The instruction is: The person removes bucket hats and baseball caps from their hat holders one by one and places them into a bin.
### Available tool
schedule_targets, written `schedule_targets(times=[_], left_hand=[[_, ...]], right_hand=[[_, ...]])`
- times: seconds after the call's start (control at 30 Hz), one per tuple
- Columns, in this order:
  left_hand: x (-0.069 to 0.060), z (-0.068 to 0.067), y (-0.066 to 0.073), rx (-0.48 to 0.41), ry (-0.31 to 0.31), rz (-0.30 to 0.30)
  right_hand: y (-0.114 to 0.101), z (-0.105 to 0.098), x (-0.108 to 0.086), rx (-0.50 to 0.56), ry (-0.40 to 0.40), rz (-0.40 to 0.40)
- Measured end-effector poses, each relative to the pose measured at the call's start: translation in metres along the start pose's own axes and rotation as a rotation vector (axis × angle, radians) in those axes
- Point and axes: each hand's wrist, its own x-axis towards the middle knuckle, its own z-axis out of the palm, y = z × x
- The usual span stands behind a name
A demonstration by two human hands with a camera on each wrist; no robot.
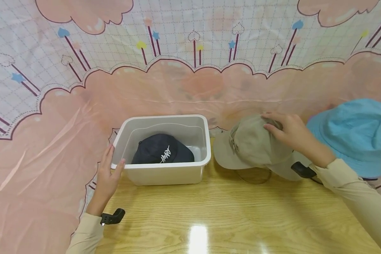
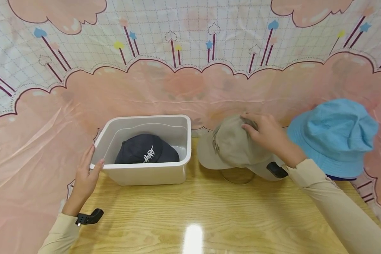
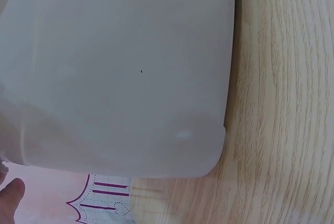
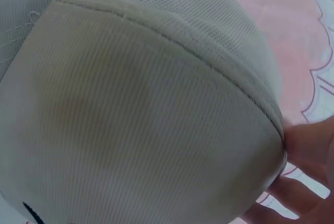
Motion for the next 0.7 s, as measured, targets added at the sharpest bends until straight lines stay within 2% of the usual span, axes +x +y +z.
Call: schedule_targets(times=[0.17,0.33,0.57,0.7], left_hand=[[-0.001,-0.002,0.0,-0.001,0.004,-0.006],[-0.001,-0.001,0.0,-0.01,-0.004,-0.01],[0.001,0.0,-0.001,-0.006,-0.005,-0.008],[0.0,0.001,-0.002,-0.007,-0.003,-0.007]], right_hand=[[-0.001,0.006,0.006,-0.04,0.122,-0.036],[0.0,0.008,0.008,-0.078,0.193,-0.057],[-0.003,0.006,0.013,-0.103,0.211,-0.087],[-0.003,0.006,0.015,-0.075,0.209,-0.063]])
